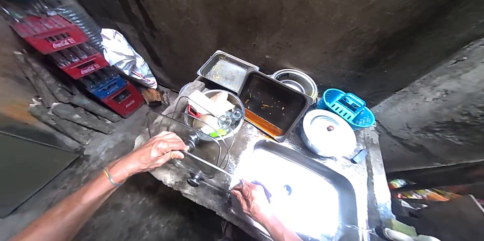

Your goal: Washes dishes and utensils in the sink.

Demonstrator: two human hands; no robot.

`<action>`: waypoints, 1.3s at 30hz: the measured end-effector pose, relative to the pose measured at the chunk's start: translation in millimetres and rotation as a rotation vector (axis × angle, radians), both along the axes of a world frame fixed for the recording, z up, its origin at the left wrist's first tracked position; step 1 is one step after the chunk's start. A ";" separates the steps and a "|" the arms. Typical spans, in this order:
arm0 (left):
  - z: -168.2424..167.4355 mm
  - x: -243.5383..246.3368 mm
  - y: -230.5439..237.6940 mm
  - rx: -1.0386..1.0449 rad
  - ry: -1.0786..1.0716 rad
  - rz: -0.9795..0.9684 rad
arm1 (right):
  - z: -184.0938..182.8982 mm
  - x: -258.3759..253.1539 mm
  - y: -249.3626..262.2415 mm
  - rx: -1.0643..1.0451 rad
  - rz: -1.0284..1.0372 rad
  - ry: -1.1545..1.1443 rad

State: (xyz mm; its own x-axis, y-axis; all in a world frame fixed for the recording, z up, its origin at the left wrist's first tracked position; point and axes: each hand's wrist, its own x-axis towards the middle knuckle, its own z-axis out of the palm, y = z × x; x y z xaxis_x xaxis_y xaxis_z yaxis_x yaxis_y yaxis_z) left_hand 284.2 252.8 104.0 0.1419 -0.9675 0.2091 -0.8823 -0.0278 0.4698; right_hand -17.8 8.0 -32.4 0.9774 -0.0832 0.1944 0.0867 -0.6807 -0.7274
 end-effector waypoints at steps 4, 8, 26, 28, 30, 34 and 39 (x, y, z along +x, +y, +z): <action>7.1 6.9 0.9 0.096 -0.056 0.061 | 21.1 15.6 1.8 0.062 0.026 0.081; 13.5 -11.3 -8.7 0.137 -0.195 0.109 | 34.0 -2.5 -7.4 0.168 0.024 0.294; 22.2 -178.5 -117.1 -0.184 0.475 0.092 | 144.3 -271.6 -154.4 -0.569 -0.843 -0.090; 3.5 -229.1 -158.3 -0.142 0.795 0.058 | 140.0 -286.1 -180.4 -0.593 -0.832 0.058; -17.9 -267.3 -205.4 -0.105 0.888 0.105 | 129.3 -288.5 -195.7 -0.573 -0.831 0.076; -51.0 -287.3 -320.7 -0.159 0.738 0.158 | 115.1 -278.7 -213.4 -0.585 -0.871 -0.001; -46.6 -263.0 -467.5 0.009 0.179 0.231 | 110.1 -272.1 -220.7 -0.541 -0.877 -0.038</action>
State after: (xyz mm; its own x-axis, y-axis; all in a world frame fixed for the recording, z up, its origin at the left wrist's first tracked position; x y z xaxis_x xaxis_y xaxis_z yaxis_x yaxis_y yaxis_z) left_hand 21.2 -214.7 57.4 0.3922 -0.9072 0.1522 -0.7553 -0.2232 0.6163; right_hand -289.9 -212.6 77.7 0.6076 -0.6562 0.4475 -0.5814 -0.7513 -0.3124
